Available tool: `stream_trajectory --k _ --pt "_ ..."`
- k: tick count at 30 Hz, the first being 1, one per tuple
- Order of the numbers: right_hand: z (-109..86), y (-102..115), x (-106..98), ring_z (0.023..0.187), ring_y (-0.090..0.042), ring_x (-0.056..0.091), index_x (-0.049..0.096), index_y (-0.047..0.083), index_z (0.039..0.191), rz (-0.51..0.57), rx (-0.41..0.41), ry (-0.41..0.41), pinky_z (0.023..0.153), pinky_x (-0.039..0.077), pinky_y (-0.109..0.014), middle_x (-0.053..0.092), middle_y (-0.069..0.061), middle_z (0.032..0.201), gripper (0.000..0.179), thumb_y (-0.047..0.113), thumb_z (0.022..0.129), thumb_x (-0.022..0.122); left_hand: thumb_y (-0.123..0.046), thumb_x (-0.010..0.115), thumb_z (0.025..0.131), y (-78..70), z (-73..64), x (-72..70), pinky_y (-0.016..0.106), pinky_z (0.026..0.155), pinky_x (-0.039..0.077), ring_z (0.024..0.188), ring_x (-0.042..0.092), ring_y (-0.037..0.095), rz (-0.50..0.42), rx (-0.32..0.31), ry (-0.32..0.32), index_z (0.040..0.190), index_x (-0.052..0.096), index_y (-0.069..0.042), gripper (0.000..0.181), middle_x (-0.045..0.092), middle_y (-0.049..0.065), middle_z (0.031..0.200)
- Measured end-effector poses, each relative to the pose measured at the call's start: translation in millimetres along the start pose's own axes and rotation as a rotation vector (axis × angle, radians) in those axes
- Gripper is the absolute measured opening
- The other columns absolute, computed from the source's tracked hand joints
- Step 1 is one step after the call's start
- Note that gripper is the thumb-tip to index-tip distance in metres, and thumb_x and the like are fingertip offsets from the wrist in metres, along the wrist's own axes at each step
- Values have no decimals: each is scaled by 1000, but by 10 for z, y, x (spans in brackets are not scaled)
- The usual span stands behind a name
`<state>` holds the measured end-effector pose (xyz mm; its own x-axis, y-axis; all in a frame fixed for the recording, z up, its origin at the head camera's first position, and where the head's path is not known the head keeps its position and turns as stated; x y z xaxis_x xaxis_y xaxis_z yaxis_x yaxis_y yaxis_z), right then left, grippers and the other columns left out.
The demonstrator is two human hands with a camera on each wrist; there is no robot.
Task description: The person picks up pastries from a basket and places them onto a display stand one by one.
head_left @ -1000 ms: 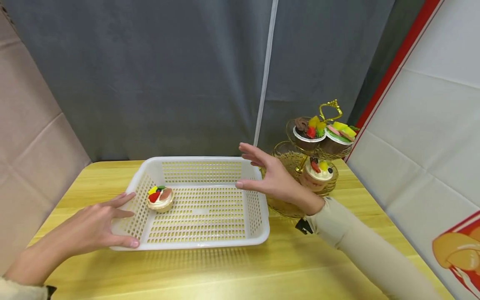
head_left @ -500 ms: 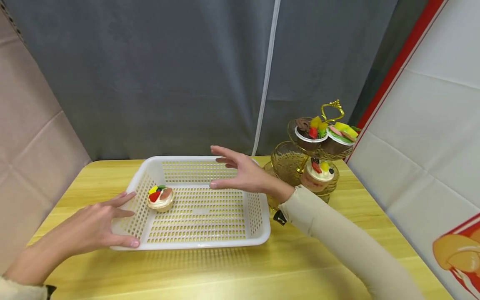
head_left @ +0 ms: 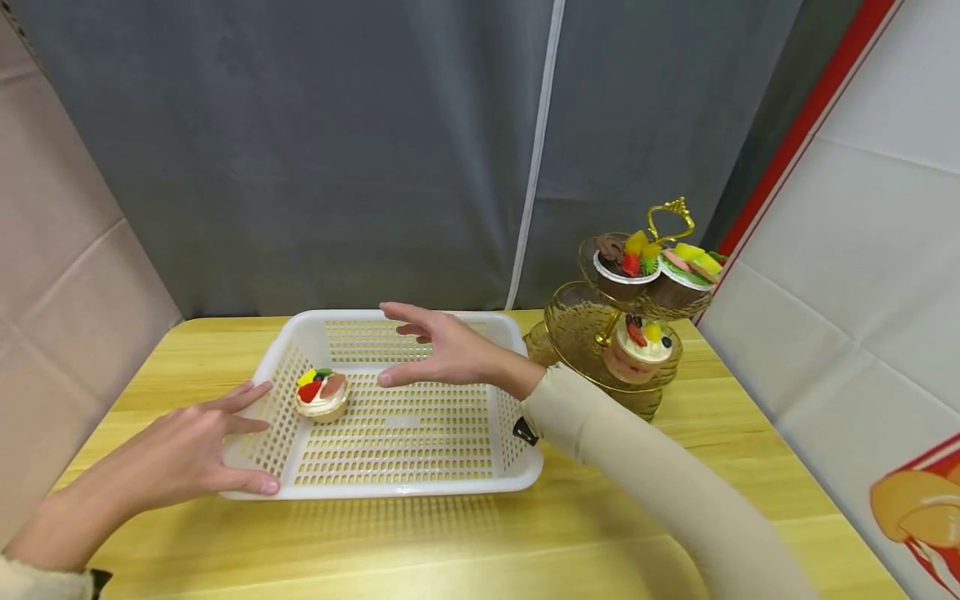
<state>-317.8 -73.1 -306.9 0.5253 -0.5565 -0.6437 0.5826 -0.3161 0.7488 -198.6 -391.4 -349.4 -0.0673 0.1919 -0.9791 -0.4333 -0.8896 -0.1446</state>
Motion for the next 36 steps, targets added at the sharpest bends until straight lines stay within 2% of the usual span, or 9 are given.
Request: stream_trajectory --k 8,16,23,30,36 --pt "161 -46 256 131 -15 51 37 18 154 -30 22 27 104 40 -25 43 0 154 91 37 78 85 -78 75 61 -4 0 4 53 73 51 94 68 37 -1 10 -11 107 77 -4 87 52 23 143" --pt "292 -103 478 133 -15 49 35 18 155 -71 39 70 105 41 -30 42 0 155 95 41 78 85 -77 75 61 -7 3 -7 53 72 52 93 69 36 2 18 -18 107 77 -4 86 52 23 143" --pt "428 -163 614 134 -18 49 35 17 155 -96 62 102 102 41 -26 39 3 157 96 42 77 85 -75 76 62 -1 5 6 53 71 52 95 69 38 1 31 -25 106 77 -4 83 53 24 142" --pt "569 -226 776 135 -19 48 35 12 155 -114 98 153 102 41 -24 39 -1 157 97 42 77 85 -74 76 63 -1 4 15 53 70 52 95 68 38 -10 31 -26 106 77 -4 82 53 24 142" --pt "672 -244 889 139 -13 41 36 11 154 -220 111 183 107 35 -21 40 -3 156 95 44 78 84 -74 76 62 4 1 8 55 70 52 97 68 39 -6 35 -32 105 78 -4 82 53 23 142"
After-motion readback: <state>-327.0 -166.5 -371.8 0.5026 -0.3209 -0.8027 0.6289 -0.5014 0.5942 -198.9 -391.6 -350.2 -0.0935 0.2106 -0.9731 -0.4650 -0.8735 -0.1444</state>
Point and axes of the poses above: each hand's wrist, its own z-axis towards the middle knuckle, its own x-axis out of the palm, y = z × x, the point moved 1 cm from there along z, towards the middle knuckle
